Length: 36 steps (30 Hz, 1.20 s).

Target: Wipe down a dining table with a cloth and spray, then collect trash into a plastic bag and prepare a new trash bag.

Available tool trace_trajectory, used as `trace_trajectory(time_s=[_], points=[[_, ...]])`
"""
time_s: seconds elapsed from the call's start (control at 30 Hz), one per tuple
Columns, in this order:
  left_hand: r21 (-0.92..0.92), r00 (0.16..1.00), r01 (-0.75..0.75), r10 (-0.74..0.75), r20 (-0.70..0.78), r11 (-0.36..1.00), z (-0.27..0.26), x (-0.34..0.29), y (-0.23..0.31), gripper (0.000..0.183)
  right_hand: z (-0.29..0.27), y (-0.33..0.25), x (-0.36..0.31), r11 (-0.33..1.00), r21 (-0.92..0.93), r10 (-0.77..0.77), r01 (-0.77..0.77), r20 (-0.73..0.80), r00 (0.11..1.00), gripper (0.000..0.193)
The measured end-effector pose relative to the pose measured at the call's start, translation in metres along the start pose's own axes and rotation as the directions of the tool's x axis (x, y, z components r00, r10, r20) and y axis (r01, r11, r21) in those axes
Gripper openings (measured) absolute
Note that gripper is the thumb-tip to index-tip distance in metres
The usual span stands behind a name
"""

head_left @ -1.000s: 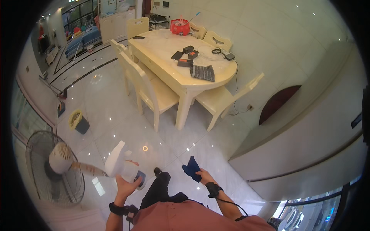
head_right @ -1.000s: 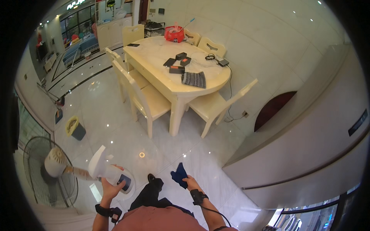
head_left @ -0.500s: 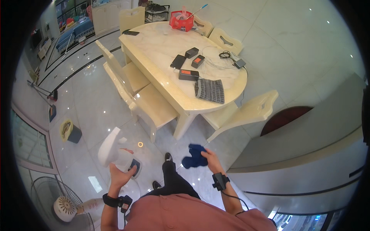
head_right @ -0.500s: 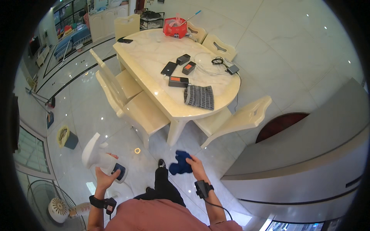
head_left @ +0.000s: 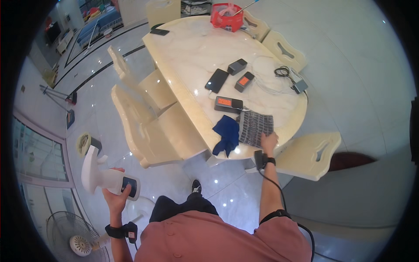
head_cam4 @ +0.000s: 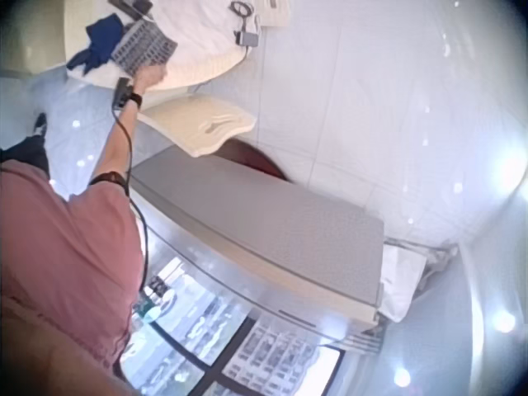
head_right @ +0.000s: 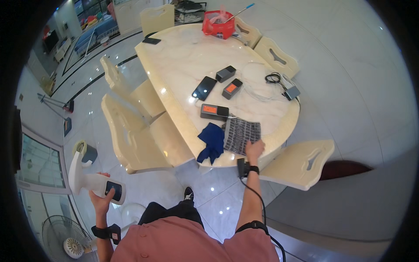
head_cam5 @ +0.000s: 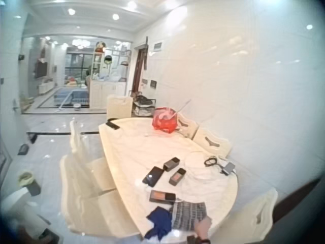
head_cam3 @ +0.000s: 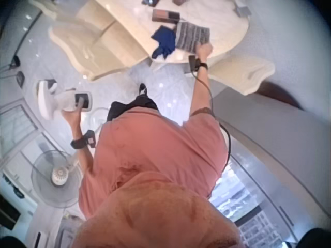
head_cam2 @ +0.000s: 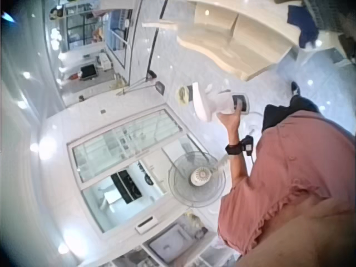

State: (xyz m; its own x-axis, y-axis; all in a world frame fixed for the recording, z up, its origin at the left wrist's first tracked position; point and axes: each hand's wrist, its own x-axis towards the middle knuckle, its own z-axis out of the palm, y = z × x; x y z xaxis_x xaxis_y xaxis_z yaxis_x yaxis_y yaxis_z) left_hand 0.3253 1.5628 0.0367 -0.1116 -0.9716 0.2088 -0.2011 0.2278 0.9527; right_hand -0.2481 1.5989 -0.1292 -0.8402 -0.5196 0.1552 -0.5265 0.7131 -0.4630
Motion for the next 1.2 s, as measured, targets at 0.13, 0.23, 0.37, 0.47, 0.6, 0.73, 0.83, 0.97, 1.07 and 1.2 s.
trace_trajectory(time_s=[0.13,0.23,0.37,0.47,0.6,0.73,0.83,0.97,1.07,1.2], points=[[0.030,0.993,0.086,-0.083,-0.087,0.996,-0.011,0.013,-0.011,0.057,0.001,0.021,0.016,0.992,0.065,0.105,-0.108,0.058,0.993,0.062],[0.080,0.990,0.103,-0.094,-0.110,0.992,-0.020,0.033,-0.016,0.052,-0.037,-0.008,0.029,0.795,0.386,0.246,-0.468,0.501,0.830,0.039],[0.080,0.984,0.113,-0.100,-0.147,0.990,-0.044,0.062,-0.029,0.046,-0.070,-0.073,0.005,0.146,0.771,0.039,-0.620,0.622,0.782,0.035],[0.112,0.997,0.049,-0.043,-0.061,0.992,-0.066,0.102,-0.047,0.044,-0.097,-0.129,-0.018,0.059,0.872,0.034,-0.486,0.485,0.874,0.048],[-0.111,0.999,0.039,-0.035,0.041,0.993,-0.111,0.154,-0.074,0.058,-0.120,-0.237,-0.060,-0.011,0.895,-0.050,-0.447,0.446,0.894,0.045],[-0.172,0.970,0.066,-0.023,0.242,0.983,-0.168,0.206,-0.080,0.065,-0.121,-0.340,-0.090,0.160,0.913,-0.178,-0.376,0.401,0.899,0.039],[-0.174,0.931,-0.014,0.076,0.358,0.985,-0.205,0.248,-0.072,0.057,-0.111,-0.430,-0.112,0.255,0.895,-0.226,-0.365,0.423,0.878,0.035],[-0.255,0.854,-0.018,0.148,0.500,0.967,-0.249,0.297,-0.069,0.049,-0.071,-0.542,-0.136,0.388,0.835,-0.331,-0.390,0.521,0.786,0.032],[-0.382,0.806,0.083,0.164,0.569,0.920,-0.272,0.337,-0.074,0.051,-0.050,-0.611,-0.143,0.463,0.773,-0.466,-0.434,0.629,0.622,0.035],[-0.592,0.804,0.264,0.166,0.572,0.761,-0.271,0.392,-0.083,0.055,0.000,-0.701,-0.151,0.519,0.752,-0.626,-0.406,0.658,0.419,0.047]])
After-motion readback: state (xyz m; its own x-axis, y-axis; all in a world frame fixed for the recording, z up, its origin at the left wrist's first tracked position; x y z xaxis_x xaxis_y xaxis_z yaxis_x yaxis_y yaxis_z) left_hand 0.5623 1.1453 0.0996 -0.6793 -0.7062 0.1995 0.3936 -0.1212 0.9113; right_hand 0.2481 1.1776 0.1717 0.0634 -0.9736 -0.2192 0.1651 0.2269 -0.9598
